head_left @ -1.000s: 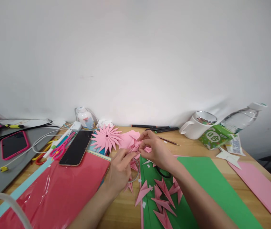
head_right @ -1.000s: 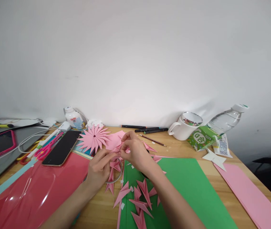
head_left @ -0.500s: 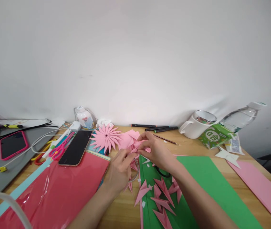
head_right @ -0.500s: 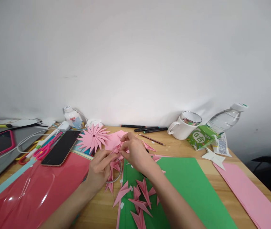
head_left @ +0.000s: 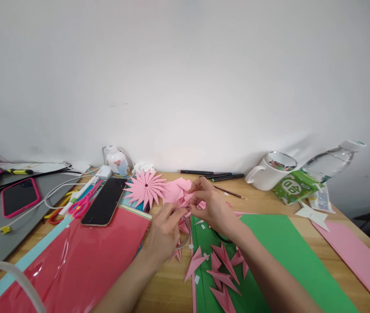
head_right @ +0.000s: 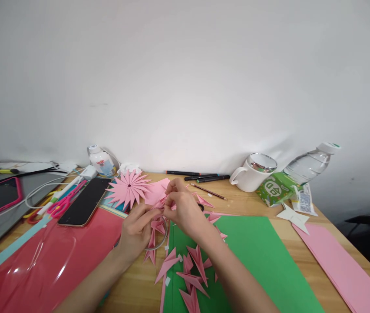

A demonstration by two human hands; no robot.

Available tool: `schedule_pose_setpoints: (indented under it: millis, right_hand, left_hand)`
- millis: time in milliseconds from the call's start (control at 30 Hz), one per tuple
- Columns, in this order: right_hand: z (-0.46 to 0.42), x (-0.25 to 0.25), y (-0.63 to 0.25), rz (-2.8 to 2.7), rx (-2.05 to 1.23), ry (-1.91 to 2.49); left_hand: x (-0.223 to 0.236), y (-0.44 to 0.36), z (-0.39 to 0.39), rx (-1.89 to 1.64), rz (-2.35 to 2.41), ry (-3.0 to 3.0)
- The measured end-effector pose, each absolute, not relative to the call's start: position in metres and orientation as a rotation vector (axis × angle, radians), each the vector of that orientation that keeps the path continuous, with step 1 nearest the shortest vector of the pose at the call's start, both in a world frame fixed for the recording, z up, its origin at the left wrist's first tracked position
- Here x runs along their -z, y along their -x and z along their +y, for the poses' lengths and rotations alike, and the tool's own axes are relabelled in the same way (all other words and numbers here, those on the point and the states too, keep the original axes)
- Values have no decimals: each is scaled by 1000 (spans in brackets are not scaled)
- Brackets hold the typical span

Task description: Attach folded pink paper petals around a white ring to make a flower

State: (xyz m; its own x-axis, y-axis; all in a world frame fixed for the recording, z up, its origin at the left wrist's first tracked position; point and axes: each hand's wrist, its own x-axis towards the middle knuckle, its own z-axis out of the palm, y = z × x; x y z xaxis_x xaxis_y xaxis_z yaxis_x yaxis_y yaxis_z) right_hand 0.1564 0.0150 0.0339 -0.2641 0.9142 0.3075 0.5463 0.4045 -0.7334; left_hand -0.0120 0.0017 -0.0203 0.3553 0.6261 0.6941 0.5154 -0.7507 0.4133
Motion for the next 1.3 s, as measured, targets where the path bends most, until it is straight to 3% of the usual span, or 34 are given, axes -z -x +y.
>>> schedule_pose_setpoints:
  millis: [867, 1300]
  right_hand:
    - [14, -32, -152, -2012, -497, 1288]
    - [20, -35, -170, -2315, -445, 1172]
  left_hand:
    - [22, 12, 1, -1320, 1072, -2521]
    - [18, 10, 1, -1280, 1083, -2442]
